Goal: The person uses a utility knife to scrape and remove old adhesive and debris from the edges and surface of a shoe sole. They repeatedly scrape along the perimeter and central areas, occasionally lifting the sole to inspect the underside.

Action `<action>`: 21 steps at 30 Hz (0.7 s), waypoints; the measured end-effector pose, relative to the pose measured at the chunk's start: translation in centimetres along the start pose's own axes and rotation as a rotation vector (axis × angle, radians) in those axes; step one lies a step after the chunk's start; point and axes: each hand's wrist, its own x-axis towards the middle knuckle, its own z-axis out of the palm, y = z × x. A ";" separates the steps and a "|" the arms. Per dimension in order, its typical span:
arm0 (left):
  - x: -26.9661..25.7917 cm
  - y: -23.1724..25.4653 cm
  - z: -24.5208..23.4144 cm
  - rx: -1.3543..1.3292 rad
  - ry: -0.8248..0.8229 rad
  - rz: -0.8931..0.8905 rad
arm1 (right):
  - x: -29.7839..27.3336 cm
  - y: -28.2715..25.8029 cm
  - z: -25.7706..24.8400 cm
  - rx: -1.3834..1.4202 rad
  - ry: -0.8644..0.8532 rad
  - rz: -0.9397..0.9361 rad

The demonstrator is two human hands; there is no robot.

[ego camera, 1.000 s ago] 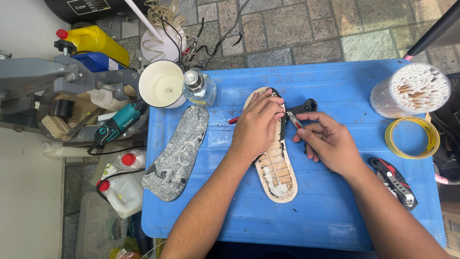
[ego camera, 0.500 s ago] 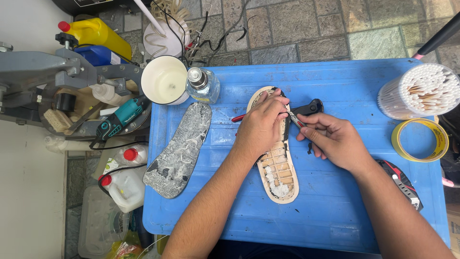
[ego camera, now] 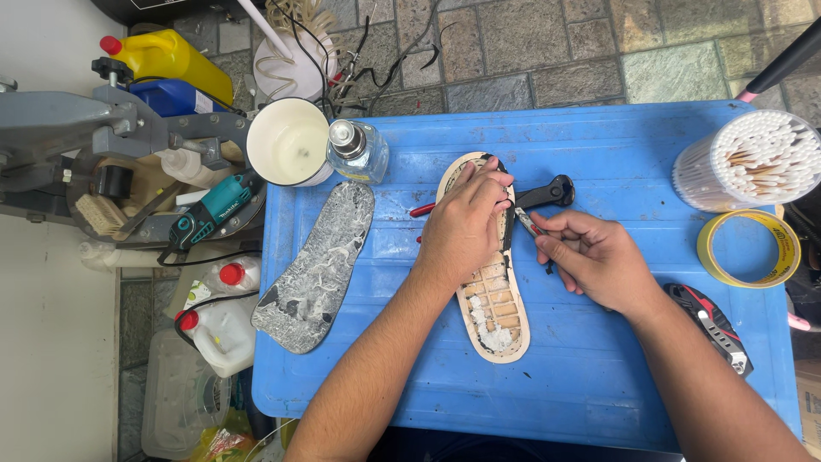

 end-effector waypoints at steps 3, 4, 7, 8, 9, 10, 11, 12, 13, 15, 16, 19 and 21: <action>0.0 0.0 0.0 -0.004 -0.004 -0.007 | 0.0 0.1 -0.1 -0.032 -0.015 -0.040; 0.0 0.0 0.0 -0.006 -0.003 -0.006 | 0.0 0.1 -0.2 -0.022 -0.020 -0.037; 0.1 0.0 0.0 -0.017 0.002 -0.005 | 0.0 0.3 -0.3 -0.006 -0.029 -0.030; 0.1 0.0 0.0 -0.025 0.005 -0.008 | 0.0 0.4 -0.4 -0.012 -0.029 -0.031; 0.1 -0.1 0.0 -0.032 0.008 -0.010 | 0.0 0.5 -0.4 -0.017 -0.029 -0.032; 0.0 -0.1 0.0 -0.038 0.005 -0.011 | 0.0 0.6 -0.6 -0.030 -0.032 -0.031; 0.0 -0.1 0.0 -0.043 0.002 -0.012 | -0.1 0.8 -0.7 -0.042 -0.036 -0.029; 0.0 -0.1 0.0 -0.049 0.001 -0.010 | -0.1 0.8 -0.8 -0.056 -0.038 -0.031; 0.1 -0.2 -0.1 -0.055 -0.005 -0.006 | -0.1 0.9 -0.8 -0.032 -0.025 -0.036; 0.1 -0.4 -0.3 -0.072 -0.020 -0.001 | -0.3 1.0 -0.7 0.015 0.000 -0.042; 0.1 -0.5 -0.4 -0.089 -0.030 0.006 | -0.2 1.0 -0.6 0.043 0.006 -0.055; 0.1 -0.8 -0.8 -0.155 -0.075 0.028 | 0.1 0.8 -0.5 0.090 0.023 -0.068; 0.1 -1.0 -1.2 -0.216 -0.120 0.041 | 0.4 0.4 -0.4 0.073 0.029 -0.040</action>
